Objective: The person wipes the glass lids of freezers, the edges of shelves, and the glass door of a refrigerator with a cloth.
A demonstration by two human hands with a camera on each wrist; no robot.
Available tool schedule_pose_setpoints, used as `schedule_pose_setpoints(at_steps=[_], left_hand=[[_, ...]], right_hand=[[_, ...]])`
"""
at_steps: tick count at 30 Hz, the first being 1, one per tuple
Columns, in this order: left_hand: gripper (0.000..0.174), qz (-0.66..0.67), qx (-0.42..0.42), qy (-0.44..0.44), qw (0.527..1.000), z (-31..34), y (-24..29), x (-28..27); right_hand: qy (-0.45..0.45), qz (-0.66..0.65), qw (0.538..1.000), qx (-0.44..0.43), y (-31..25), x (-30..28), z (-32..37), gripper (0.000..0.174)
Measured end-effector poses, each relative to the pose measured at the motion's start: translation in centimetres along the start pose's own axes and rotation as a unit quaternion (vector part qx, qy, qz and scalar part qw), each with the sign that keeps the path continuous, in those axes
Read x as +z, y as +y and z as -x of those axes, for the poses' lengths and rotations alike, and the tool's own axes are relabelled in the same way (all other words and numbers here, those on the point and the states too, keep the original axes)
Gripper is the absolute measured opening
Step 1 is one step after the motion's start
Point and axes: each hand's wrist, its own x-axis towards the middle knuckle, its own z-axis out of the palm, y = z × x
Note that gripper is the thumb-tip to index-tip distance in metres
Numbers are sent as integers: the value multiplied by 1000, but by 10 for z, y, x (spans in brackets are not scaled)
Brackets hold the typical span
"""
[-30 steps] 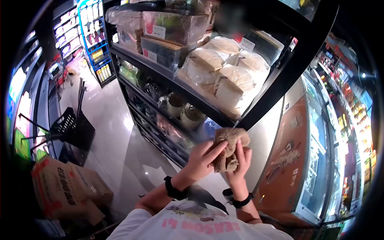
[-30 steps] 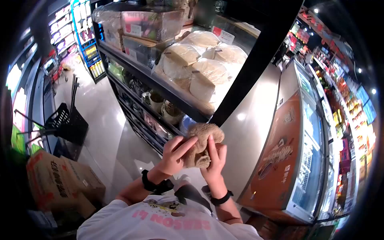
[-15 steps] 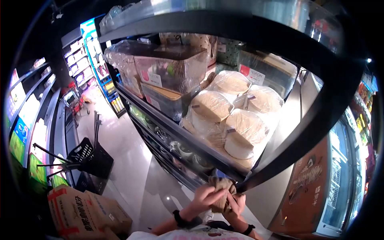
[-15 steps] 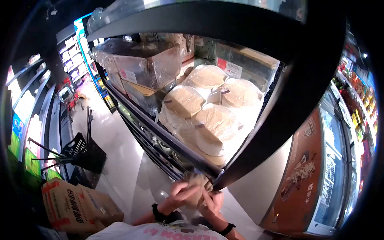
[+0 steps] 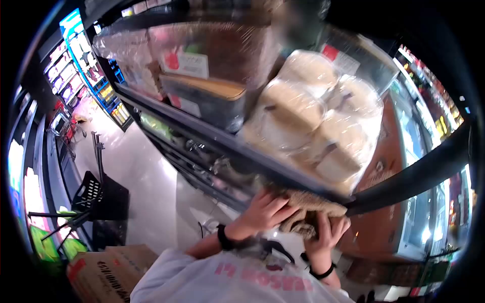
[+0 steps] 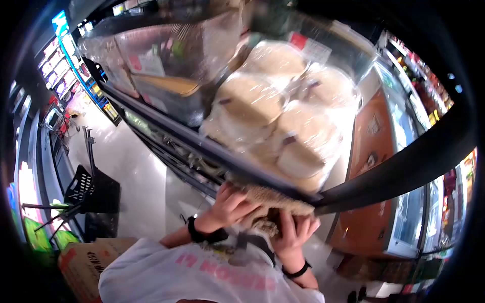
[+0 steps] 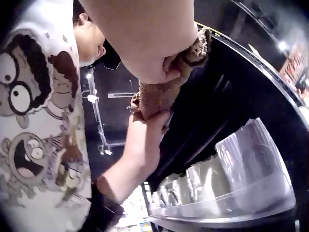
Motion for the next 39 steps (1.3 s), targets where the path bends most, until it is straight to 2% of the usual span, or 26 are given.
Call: schedule_pose_setpoints(at_steps=[3,5,6,9,13,15,18,21,22,25,27,29,31,33,34,37,39], left_hand=[[32,13,-8,-61,998,0,-30,-35],[34,23,-35,-42,998,-2,-54,-62],[37,27,-74,-65,995,4,-66,-78],[46,-17,-128,-18,991,16,-90,-110],[47,-87,-163,-56,981,13,-108,-145],[51,-45,-136,-40,989,3,-115,-144],[50,19,-89,-116,989,-6,-111,-124],[47,24,-46,-36,998,-12,-92,-96],[45,15,-52,-28,998,-13,-92,-95],[41,-12,-80,-11,997,-15,-97,-99],[40,-45,-89,17,995,-10,-110,-108],[37,-87,-140,-16,986,-4,-127,-127],[36,-112,-157,14,981,3,-150,-147],[39,-185,-204,-18,961,9,-169,-174],[41,-208,-210,-4,955,12,-180,-185],[48,-272,-231,3,934,17,-212,-212],[50,-309,-234,-9,922,15,-220,-222]], right_hand=[[-47,-12,996,69,-41,18,-15,47],[-65,-56,992,95,-73,39,-27,56],[-62,-66,991,95,-90,52,-35,61],[-84,-97,987,98,-134,88,-54,60],[-1,-117,991,66,-168,109,-71,66],[16,-82,995,64,-176,99,-76,60],[88,-6,989,115,-171,86,-72,49],[116,85,981,133,-149,74,-63,45],[88,85,980,154,-143,72,-63,46],[28,122,984,131,-142,72,-73,48],[17,95,990,103,-156,79,-90,52],[-6,60,996,73,-170,94,-105,52],[-37,30,998,50,-196,107,-124,51],[-51,8,999,7,-218,128,-143,47],[-51,-15,999,-7,-228,143,-149,54],[-22,-45,997,-50,-259,185,-170,49],[16,-35,997,-73,-273,201,-178,36]])
